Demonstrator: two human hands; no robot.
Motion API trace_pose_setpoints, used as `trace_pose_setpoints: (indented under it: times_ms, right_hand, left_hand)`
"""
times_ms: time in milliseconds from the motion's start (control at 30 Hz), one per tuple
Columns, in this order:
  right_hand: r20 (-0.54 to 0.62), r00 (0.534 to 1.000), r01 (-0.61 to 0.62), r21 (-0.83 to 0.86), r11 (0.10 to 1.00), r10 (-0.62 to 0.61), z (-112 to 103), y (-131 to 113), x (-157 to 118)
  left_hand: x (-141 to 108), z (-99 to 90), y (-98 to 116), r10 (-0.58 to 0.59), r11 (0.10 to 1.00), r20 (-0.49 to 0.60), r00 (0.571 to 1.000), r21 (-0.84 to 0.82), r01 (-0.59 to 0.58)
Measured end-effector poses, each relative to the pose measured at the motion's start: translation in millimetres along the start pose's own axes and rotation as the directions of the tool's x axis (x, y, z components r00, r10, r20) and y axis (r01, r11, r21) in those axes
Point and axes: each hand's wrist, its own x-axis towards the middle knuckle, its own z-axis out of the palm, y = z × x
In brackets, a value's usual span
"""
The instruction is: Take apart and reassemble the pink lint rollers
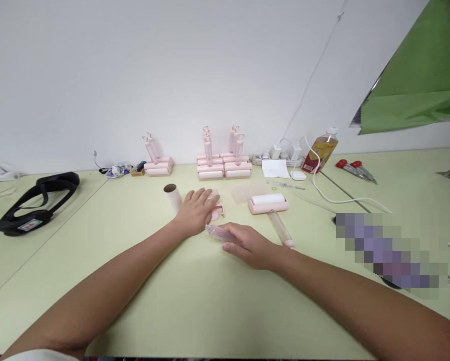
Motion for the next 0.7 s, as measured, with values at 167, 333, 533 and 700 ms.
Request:
trace_pose_setpoints:
  times_ms: [167,333,533,700]
  right_hand:
    - [0.001,0.999,-0.042,0.017,0.999,0.042,0.7,3.1,-0.7]
    - [-0.012,0.998,-0.065,0.043,0.997,0.065,0.5,3.1,0.1]
    - [0.011,0.997,-0.072,0.067,0.995,0.072,0.4,3.0,-0.6]
    - [0.018,0.996,-0.093,0.037,0.995,0.093,0.7,2.9,-1.3]
  left_hand:
    - [-0.3,0.1,-5.1,0.017,1.0,0.011,1.0,-0.025,-0.017]
    - [-8.0,-8.1,-6.3,0.076,0.996,-0.101,0.992,-0.039,-0.08]
    - [-20.4,-50.7,-35.5,-0.257,0.966,-0.398,0.88,-0.073,0.249]
    - [-30.0,-49.2,-58.2,-0.468,0.88,-0.131,0.874,-0.151,0.449]
